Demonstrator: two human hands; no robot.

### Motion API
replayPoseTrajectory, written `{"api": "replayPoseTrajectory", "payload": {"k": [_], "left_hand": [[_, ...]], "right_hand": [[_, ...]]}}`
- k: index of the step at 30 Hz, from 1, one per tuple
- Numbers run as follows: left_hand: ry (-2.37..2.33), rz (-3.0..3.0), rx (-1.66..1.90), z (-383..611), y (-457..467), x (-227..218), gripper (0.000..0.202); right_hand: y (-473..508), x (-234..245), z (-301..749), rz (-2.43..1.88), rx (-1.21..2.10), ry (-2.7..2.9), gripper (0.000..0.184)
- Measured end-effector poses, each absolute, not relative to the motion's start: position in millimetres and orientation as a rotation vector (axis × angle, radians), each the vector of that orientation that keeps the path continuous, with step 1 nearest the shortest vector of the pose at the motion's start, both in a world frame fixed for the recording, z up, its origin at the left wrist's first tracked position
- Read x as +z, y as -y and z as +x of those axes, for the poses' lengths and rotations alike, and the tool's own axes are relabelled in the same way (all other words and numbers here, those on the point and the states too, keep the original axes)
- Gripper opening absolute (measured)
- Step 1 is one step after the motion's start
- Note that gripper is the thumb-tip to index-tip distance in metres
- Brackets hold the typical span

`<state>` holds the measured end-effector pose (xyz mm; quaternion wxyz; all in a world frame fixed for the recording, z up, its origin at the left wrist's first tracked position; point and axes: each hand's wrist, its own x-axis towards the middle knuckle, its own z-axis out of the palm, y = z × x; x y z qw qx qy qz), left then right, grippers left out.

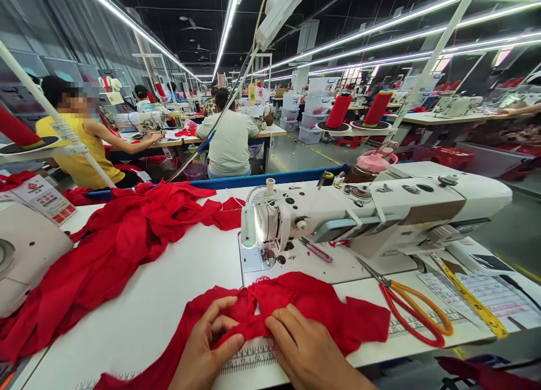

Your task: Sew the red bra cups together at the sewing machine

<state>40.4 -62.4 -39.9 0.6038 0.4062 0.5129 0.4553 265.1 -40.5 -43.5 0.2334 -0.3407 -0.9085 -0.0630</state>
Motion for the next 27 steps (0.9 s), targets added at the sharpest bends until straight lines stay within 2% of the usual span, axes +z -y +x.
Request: {"api": "replayPoseTrajectory", "payload": {"k": [3, 6, 10, 15, 20, 24, 27], "left_hand": [[-1.23, 0.961, 1.064, 39.8, 64.4, -42.0, 0.063], [-1.265, 1.003, 1.059, 38.4, 65.9, -43.2, 0.066], [-1.241, 1.053, 1.027, 35.5, 66.8, -46.9, 0.071], [-1.178, 1.133, 0.948, 33.9, 67.2, -49.0, 0.069], [-1.234, 1.1, 0.98, 33.1, 69.1, -42.6, 0.068], [-1.233, 1.055, 0.945, 31.3, 68.9, -35.7, 0.069], [-1.261, 1.057, 0.924, 31.6, 68.5, -32.4, 0.069]], "right_hand": [[41.5, -38.8, 268.2, -0.928, -0.062, 2.493, 0.023], [43.3, -30.0, 270.2, -0.982, 0.206, 2.472, 0.019], [40.8, -18.0, 266.8, -1.013, 0.573, 2.41, 0.027], [25.3, -9.7, 252.2, -0.88, 0.783, 2.366, 0.033], [5.4, -2.6, 247.4, -0.808, 1.033, 2.342, 0.009], [-3.9, 3.4, 249.6, -0.825, 1.229, 2.321, 0.01], [-5.6, 3.9, 249.6, -0.832, 1.26, 2.322, 0.011]]}}
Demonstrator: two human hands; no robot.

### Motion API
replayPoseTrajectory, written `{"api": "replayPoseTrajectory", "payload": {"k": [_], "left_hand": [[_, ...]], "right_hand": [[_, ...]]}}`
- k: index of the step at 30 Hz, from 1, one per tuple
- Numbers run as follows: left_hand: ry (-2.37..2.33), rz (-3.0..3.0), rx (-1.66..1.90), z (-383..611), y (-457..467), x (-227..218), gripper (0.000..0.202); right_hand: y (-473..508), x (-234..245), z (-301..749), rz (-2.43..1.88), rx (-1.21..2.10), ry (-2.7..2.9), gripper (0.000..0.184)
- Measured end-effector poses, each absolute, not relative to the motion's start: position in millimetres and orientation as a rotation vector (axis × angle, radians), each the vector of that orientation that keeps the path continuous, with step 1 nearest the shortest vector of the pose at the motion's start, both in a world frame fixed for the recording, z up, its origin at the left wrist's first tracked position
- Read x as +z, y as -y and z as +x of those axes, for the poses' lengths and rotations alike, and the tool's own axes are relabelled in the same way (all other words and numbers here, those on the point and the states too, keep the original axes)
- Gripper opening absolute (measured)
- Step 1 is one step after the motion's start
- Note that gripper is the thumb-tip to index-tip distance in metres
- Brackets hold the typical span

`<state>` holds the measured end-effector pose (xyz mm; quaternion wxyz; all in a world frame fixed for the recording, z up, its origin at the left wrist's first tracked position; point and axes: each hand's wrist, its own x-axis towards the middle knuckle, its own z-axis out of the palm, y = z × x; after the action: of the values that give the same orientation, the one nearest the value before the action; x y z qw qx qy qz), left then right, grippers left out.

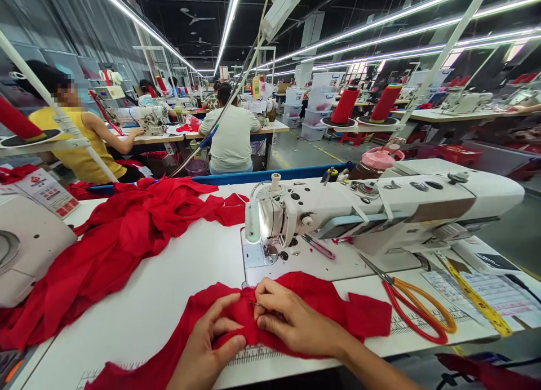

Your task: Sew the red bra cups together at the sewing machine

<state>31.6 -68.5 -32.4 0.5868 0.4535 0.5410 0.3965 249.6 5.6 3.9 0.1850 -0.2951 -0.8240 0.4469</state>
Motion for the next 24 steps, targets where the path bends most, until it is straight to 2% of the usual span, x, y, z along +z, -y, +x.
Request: {"api": "replayPoseTrajectory", "payload": {"k": [4, 8, 9, 12, 15, 19, 24], "left_hand": [[-1.321, 1.134, 0.951, 37.9, 71.0, -36.4, 0.058], [-1.536, 1.589, 1.152, 48.8, 77.0, -46.7, 0.008], [-1.593, 1.772, 1.238, 51.3, 78.6, -48.7, 0.006], [-1.668, 2.285, 1.473, 56.4, 83.7, -51.4, 0.018], [-1.685, 2.497, 1.506, 57.9, 88.3, -51.1, 0.034], [-1.651, 2.479, 1.438, 55.6, 93.0, -53.1, 0.041], [-1.665, 2.29, 1.378, 56.6, 98.5, -63.3, 0.037]], "right_hand": [[-2.4, -1.2, 249.1, -0.775, 1.095, 2.34, 0.011], [4.8, -10.4, 251.4, -0.733, 0.615, 2.437, 0.011], [6.8, -13.1, 252.1, -0.721, 0.466, 2.452, 0.012], [12.6, -20.0, 253.8, -0.672, 0.132, 2.407, 0.015], [16.0, -23.7, 255.1, -0.646, -0.001, 2.352, 0.015], [16.9, -25.1, 257.2, -0.639, -0.055, 2.338, 0.016], [18.2, -28.0, 258.5, -0.633, -0.093, 2.33, 0.016]]}}
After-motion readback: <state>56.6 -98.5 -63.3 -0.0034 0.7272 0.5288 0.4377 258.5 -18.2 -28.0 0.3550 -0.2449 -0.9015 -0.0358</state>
